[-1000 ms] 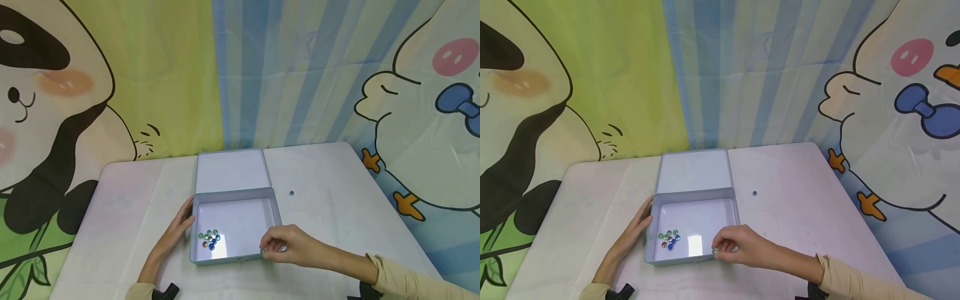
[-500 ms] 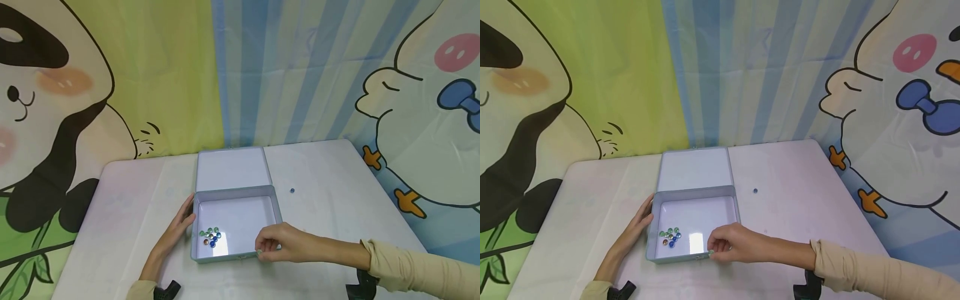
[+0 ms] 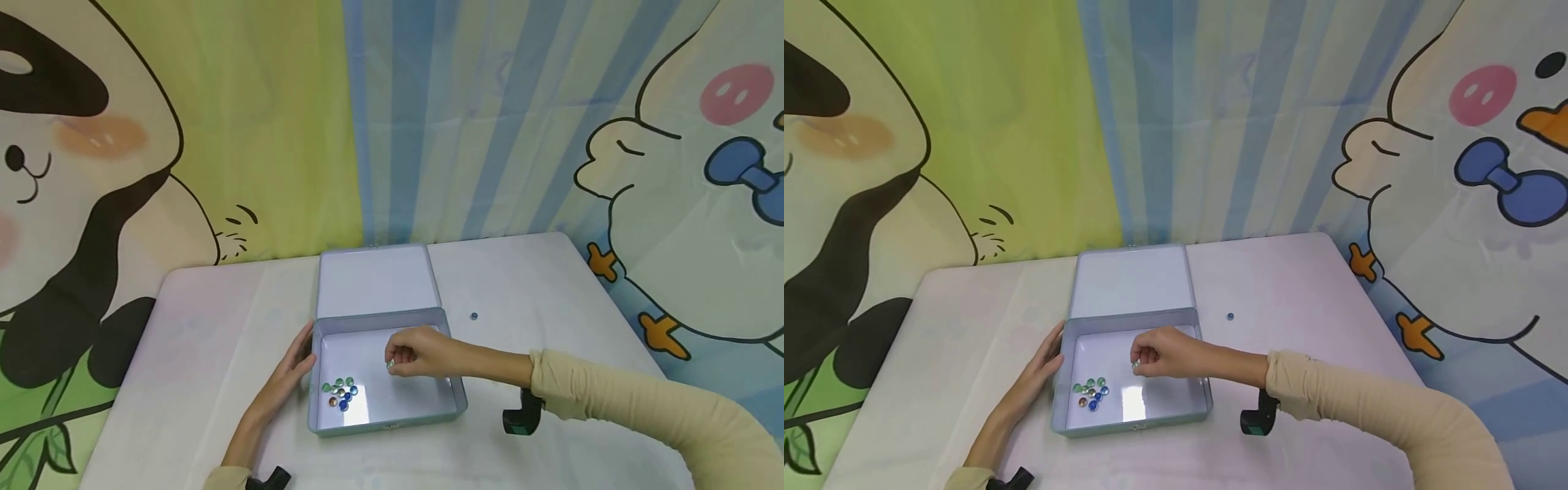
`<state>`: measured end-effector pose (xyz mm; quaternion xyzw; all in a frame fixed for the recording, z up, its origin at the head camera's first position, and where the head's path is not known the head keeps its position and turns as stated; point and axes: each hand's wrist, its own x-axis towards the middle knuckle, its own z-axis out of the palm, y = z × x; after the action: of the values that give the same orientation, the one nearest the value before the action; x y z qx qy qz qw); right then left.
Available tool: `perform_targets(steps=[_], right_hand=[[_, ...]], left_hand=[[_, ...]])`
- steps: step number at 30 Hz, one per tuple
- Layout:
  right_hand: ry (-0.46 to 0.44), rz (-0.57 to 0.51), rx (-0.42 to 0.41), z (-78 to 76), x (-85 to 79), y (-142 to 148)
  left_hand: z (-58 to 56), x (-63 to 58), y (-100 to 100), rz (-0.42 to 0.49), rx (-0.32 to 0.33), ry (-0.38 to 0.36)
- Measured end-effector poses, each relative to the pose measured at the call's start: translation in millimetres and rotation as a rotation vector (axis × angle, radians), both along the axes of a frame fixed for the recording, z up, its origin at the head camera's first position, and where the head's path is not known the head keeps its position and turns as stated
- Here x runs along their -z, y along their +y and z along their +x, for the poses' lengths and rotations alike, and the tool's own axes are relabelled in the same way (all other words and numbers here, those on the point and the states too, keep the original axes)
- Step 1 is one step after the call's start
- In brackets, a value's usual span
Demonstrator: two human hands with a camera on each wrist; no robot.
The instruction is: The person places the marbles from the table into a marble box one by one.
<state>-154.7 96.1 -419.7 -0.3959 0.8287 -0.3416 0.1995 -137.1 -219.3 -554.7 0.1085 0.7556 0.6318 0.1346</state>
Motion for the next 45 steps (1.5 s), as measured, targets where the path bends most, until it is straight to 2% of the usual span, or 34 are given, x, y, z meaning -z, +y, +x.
perform_targets(steps=[5, 9, 18, 23, 32, 37, 41, 45], right_hand=[[0.071, 0.131, -0.036, -19.7, 18.9, -24], [0.114, 0.182, -0.091, -33.1, 32.8, -40], [0.097, 0.306, -0.145, -51.6, 63.4, -58], [0.065, 0.315, -0.131, -55.7, 70.3, -61], [0.036, 0.325, -0.102, -56.0, 67.3, -58], [0.032, 0.303, -0.094, -50.4, 56.6, -50], [0.042, 0.232, -0.08, -37.4, 39.5, -39], [0.016, 0.134, -0.045, -11.5, 17.6, -20]], left_hand=[[7.7, -0.4, -4, -0.011, -0.014, -0.017], [11.0, -0.2, -8, -0.022, -0.029, -0.026], [9.2, -0.1, -4, 0.001, -0.035, -0.029], [6.8, -0.6, -1, 0.004, -0.027, -0.029], [2.9, 0.5, 1, 0.006, -0.013, -0.005], [2.3, -0.1, 2, 0.008, -0.019, -0.003], [2.0, 0.2, 1, 0.009, -0.018, -0.005], [1.8, 0.1, 0, 0.002, -0.012, -0.011]])
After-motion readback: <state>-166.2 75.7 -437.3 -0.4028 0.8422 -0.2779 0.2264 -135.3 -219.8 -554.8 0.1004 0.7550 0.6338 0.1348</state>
